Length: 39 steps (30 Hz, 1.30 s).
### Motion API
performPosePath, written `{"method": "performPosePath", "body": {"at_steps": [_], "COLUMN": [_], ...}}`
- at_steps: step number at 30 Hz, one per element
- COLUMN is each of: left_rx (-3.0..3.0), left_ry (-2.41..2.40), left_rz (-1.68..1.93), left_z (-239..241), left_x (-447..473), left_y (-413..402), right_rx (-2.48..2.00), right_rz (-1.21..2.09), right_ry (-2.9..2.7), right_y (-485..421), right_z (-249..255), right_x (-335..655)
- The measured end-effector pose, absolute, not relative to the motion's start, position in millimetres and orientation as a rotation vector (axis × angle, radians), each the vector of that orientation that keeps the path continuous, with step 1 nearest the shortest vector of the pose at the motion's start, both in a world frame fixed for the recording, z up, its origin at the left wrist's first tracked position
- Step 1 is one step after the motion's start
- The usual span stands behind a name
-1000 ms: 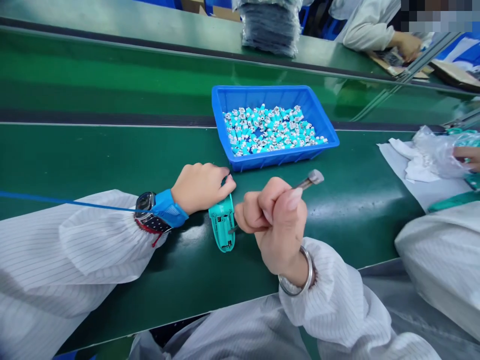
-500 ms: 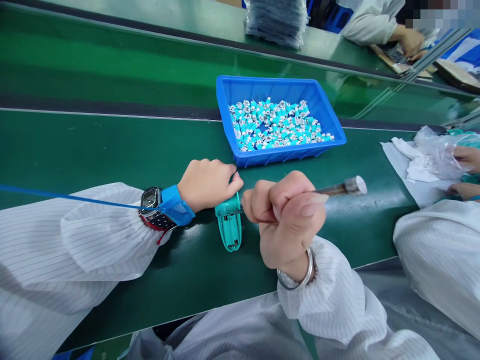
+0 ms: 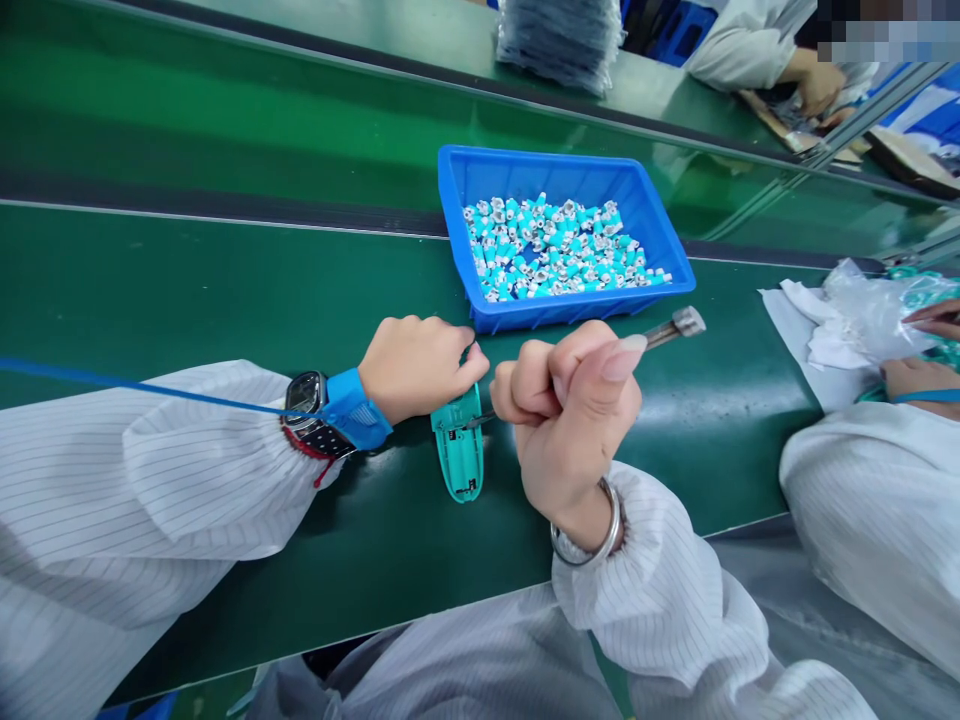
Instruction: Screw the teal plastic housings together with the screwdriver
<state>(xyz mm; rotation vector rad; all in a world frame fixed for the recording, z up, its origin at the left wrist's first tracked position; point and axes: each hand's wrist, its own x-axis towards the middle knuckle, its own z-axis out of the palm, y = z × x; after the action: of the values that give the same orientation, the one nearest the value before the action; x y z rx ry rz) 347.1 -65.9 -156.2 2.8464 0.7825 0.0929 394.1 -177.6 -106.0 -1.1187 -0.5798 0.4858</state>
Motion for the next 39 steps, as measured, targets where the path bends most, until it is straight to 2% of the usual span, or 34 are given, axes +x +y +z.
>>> {"method": "performPosePath", "body": {"at_steps": [8, 17, 22, 39], "left_rx": [2.819, 2.849, 2.880, 2.881], "left_ry": [0.763, 0.720, 0.722, 0.682], "left_rz": [0.076, 0.131, 0.193, 0.236], "left_z": [-156, -157, -158, -159], "left_x": [347, 346, 346, 345], "left_y": [-68, -69, -69, -69], "right_rx": [-1.179, -1.048, -0.965, -1.013], "right_rz": [0.365, 0.531, 0.412, 0.437], "right_ry": [-0.601, -0.530, -0.544, -0.546], "right_y": [-176, -169, -165, -165], "right_z": [-107, -108, -115, -118], "right_x": [380, 392, 404, 402]}}
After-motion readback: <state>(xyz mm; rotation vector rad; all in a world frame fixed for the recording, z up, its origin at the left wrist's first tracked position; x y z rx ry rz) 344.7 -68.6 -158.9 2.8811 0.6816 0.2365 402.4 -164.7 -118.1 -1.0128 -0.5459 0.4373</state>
